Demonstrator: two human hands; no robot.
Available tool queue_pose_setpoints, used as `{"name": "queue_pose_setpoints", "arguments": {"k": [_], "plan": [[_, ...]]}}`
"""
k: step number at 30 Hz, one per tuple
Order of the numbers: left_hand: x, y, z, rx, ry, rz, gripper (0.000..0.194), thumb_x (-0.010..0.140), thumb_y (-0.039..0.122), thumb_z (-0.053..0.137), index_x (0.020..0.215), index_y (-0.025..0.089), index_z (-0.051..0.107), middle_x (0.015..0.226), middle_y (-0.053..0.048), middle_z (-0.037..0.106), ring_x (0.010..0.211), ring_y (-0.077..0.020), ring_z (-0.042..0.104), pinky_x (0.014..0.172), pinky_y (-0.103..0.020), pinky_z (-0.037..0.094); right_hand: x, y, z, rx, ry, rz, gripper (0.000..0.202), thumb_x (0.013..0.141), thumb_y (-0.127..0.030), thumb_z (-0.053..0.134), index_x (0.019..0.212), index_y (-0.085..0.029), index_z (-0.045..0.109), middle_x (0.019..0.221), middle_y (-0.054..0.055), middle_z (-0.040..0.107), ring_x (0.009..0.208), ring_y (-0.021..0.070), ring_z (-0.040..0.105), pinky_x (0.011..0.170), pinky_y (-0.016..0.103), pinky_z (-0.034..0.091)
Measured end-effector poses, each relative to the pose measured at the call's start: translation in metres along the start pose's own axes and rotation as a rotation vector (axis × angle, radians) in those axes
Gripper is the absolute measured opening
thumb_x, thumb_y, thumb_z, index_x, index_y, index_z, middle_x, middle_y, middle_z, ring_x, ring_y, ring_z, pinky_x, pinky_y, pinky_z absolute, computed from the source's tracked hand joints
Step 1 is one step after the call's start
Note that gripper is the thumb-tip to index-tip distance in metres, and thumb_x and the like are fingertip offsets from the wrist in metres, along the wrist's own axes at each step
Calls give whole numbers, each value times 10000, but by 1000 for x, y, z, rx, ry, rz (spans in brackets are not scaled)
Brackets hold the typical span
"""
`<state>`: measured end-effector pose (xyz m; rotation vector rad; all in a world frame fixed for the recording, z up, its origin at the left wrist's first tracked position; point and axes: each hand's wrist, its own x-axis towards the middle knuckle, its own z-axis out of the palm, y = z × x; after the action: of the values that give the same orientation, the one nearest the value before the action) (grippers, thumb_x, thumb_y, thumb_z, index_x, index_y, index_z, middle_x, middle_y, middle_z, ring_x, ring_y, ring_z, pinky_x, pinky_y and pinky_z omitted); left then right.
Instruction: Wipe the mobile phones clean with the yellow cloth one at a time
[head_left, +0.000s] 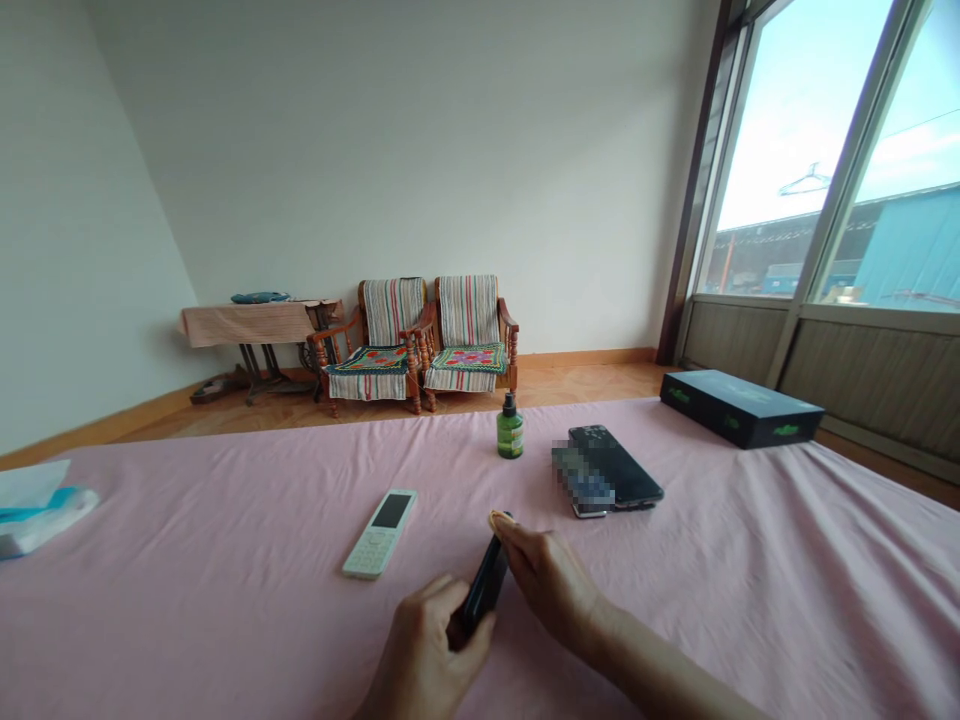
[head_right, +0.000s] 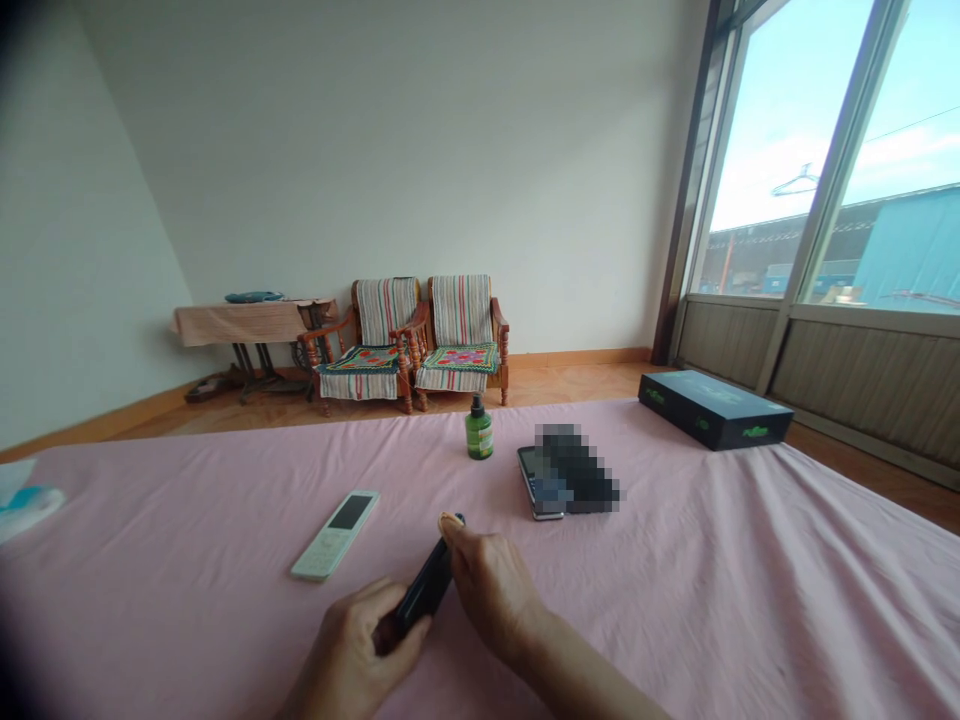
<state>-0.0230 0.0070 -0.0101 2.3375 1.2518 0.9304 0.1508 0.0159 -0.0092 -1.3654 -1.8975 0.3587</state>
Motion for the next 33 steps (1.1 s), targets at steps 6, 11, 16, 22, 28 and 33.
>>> {"name": "queue_pose_setpoints", "arguments": {"k": [6,11,16,22,28,33], "plan": [[0,0,-2,-154,-37,-28,112,794,139,538,730,162,628,678,-6,637,605,-155,592,557,-198,412,-25,-22,10,12,-125,-139,340,905,-153,382,1184,-160,576,846,91,737,724,183,706,613,182,464],[1,-1,-1,-108,-37,-31,152,815,160,517,694,165,609,648,-1,616,584,-151,567,541,-202,394,-15,-15,8,-6,-85,-33,376,894,-142,419,1250,-167,537,815,79,726,662,159,670,577,179,421],[2,-2,1,-59,-28,-22,170,821,190,509,687,165,611,626,5,584,557,-144,537,512,-200,363,10,-4,3,368,51,192,224,914,-309,446,942,-178,626,578,-6,578,502,107,522,487,182,339],[2,4,-1,-79,-7,-36,194,817,232,517,675,155,625,604,5,557,534,-137,515,483,-191,349,24,-4,-4,614,-30,357,436,906,-510,317,623,-200,431,430,-55,447,313,62,343,334,172,259],[3,5,-1,-28,31,-2,192,793,225,539,625,160,606,576,11,539,500,-125,497,461,-184,340,27,1,-16,756,-157,524,325,846,-419,373,606,-206,420,399,-79,422,258,46,265,283,165,225],[3,-2,2,67,30,13,211,801,218,526,603,167,578,566,11,543,498,-125,511,466,-183,351,25,6,-17,683,-197,607,259,793,-257,383,556,-186,458,382,-53,455,251,47,295,276,154,220]]}}
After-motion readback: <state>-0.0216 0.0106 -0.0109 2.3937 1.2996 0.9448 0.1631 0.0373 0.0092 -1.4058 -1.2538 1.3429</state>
